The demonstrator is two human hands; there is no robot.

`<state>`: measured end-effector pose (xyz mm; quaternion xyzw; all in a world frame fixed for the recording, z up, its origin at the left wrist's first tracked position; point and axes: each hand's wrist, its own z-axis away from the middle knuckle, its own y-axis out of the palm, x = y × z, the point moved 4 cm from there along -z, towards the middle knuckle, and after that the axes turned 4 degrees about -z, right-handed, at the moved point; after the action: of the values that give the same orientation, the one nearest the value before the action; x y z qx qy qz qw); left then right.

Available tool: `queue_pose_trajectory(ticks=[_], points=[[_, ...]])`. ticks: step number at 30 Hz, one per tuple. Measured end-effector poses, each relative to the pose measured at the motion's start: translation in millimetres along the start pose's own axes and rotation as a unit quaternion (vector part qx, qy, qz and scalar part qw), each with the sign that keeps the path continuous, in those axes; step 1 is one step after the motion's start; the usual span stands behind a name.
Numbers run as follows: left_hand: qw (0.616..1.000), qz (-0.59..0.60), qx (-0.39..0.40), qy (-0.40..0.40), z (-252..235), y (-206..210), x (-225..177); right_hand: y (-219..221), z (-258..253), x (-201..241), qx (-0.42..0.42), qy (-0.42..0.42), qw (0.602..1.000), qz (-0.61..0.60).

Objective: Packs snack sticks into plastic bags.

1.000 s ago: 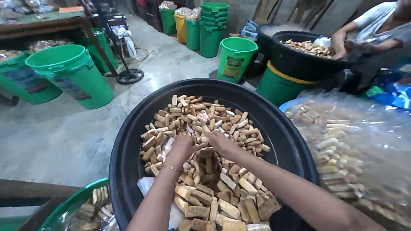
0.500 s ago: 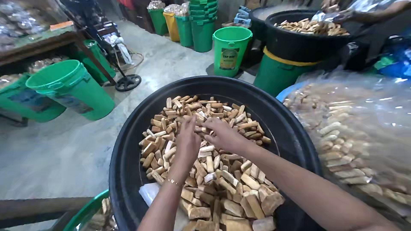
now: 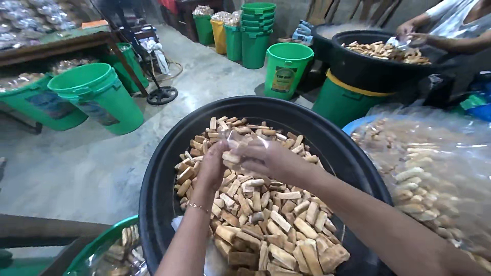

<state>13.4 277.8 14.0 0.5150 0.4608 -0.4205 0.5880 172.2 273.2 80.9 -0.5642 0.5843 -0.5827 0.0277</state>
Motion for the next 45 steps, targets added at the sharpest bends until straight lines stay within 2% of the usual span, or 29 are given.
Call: queue_pose_trajectory(ticks=[2, 3, 4, 6, 9, 12, 14, 16, 18, 19, 21, 25, 29, 30, 33, 34, 36, 38, 39, 40, 42, 45], points=[[0.996, -0.004, -0.086, 0.017, -8.7, -16.3, 7.8, 8.9, -5.8, -25.7, -0.036, 0.056, 0.995, -0.074], [0.991, 0.000, -0.131, 0.023, -12.9, -27.0, 11.3, 13.5, -8.4, -44.2, -0.048, 0.099, 0.991, -0.074], [0.986, 0.008, -0.167, 0.023, -16.8, -37.4, 14.3, 20.0, -10.6, -63.9, -0.033, 0.151, 0.987, -0.036], [0.978, 0.024, -0.207, 0.027, -23.3, -51.9, 18.0, 42.4, -11.9, -102.7, 0.078, 0.247, 0.962, 0.087], [0.975, 0.050, -0.216, -0.005, -23.7, -50.7, 11.0, 72.1, -5.8, -137.4, 0.174, 0.282, 0.923, 0.195], [0.973, 0.078, -0.209, -0.062, -21.3, -47.0, 7.0, 69.0, -11.0, -149.6, 0.166, 0.273, 0.925, 0.204], [0.969, 0.095, -0.213, -0.085, -21.4, -45.4, 10.4, 49.7, -8.2, -146.4, 0.080, 0.259, 0.949, 0.162], [0.967, 0.102, -0.216, -0.089, -21.3, -43.4, 10.7, 18.0, -4.4, -125.5, -0.099, 0.201, 0.971, 0.085], [0.970, 0.096, -0.207, -0.085, -19.5, -39.3, 10.9, -10.6, 2.4, -93.1, -0.242, 0.104, 0.964, 0.022], [0.973, 0.086, -0.197, -0.085, -18.3, -35.1, 11.4, -18.8, 6.4, -78.7, -0.274, 0.065, 0.959, -0.003], [0.981, 0.062, -0.166, -0.083, -14.4, -22.8, 9.0, -24.6, 11.0, -56.3, -0.283, 0.037, 0.958, -0.023], [0.993, 0.046, -0.068, -0.088, -2.0, 2.8, 2.8, -11.2, 8.5, -46.1, -0.278, -0.025, 0.959, 0.056], [0.990, 0.094, 0.090, -0.046, 10.8, 15.6, -11.3, -6.9, 4.4, -41.3, -0.215, -0.102, 0.969, 0.064], [0.990, 0.091, 0.100, -0.037, 11.1, 17.3, -12.8, -8.4, 3.8, -36.6, -0.183, -0.109, 0.976, 0.055], [0.996, 0.077, 0.028, -0.035, 9.8, 10.7, -5.9, -8.7, 2.8, -34.7, -0.106, -0.089, 0.990, -0.004], [0.996, 0.083, -0.005, -0.032, 6.9, 3.3, -1.2, -7.1, 1.8, -44.0, -0.108, -0.057, 0.992, -0.027], [0.993, 0.102, -0.063, -0.021, -1.8, -17.1, 3.6, 4.2, -4.0, -71.4, -0.097, 0.066, 0.993, -0.013], [0.988, 0.116, -0.104, -0.005, -7.5, -34.9, 0.6, 33.9, -12.9, -95.2, 0.069, 0.196, 0.977, 0.050], [0.986, 0.118, -0.115, 0.004, -9.4, -40.4, -0.9, 53.6, -15.9, -105.7, 0.166, 0.219, 0.957, 0.087], [0.985, 0.122, -0.122, 0.012, -10.8, -43.4, -1.6, 72.9, -16.5, -116.5, 0.231, 0.205, 0.943, 0.123], [0.982, 0.130, -0.133, 0.019, -12.7, -44.9, -1.8, 97.7, -18.2, -131.6, 0.296, 0.166, 0.924, 0.175], [0.979, 0.144, -0.146, 0.004, -12.2, -45.6, -2.8, 98.1, -23.5, -134.4, 0.308, 0.169, 0.917, 0.192]])
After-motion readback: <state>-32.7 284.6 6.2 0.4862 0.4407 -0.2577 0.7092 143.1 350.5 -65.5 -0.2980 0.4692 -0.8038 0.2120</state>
